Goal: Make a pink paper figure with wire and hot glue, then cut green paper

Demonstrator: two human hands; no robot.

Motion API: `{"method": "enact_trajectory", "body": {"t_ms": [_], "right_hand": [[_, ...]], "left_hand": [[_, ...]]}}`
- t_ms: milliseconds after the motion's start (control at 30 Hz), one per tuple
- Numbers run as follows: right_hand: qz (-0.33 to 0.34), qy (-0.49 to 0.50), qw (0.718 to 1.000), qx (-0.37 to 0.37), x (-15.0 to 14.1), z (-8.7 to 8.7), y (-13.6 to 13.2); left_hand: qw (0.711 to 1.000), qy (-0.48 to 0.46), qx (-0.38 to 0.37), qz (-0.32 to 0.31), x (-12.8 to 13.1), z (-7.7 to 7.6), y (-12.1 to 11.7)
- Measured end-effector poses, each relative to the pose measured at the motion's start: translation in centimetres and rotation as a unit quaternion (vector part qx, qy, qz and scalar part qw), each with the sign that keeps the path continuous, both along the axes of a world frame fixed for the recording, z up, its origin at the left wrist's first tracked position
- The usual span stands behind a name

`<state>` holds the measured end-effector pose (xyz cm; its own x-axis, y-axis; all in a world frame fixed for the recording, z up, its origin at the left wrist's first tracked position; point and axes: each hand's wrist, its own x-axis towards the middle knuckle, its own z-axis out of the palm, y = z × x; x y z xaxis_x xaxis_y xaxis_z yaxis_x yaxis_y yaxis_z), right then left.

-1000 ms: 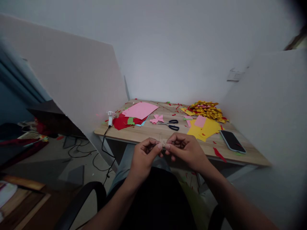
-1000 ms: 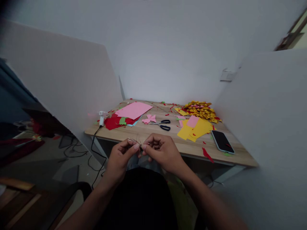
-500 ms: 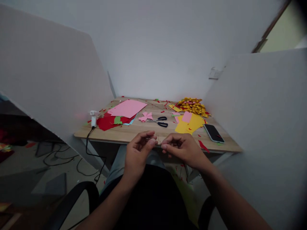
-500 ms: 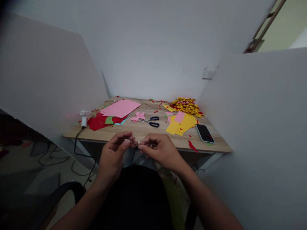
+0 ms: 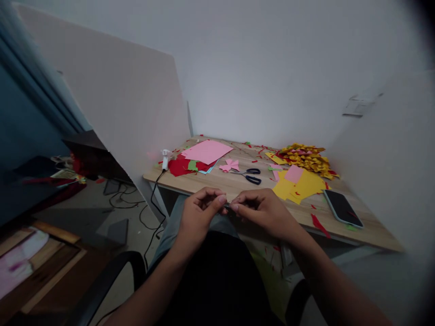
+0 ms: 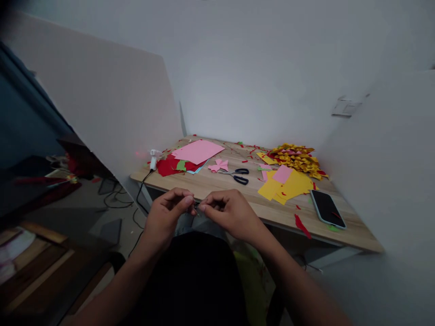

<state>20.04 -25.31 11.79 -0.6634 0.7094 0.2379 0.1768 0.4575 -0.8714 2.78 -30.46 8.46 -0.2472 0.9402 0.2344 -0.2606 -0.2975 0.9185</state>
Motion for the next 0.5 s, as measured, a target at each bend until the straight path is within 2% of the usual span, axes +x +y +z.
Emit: {"method": "enact_trajectory", "body": {"t_ms": [133, 267, 500], "right_hand": [[0.019, -0.003, 1.000, -0.010, -0.3, 0.0, 0.3], [0.016, -0.008, 1.000, 0.011, -0.7, 0.1, 0.6], [0.048, -0.008, 0.999, 0.017, -1.3, -0.1, 0.8]], "left_hand": [[1.000, -0.003, 0.003, -0.013, -0.5, -0.2, -0.1], [0.999, 0.023, -0.020, -0.031, -1.2, -0.1, -0.1], [0.999, -0.018, -0.021, -0.018, -1.5, -0.3, 0.0]]}}
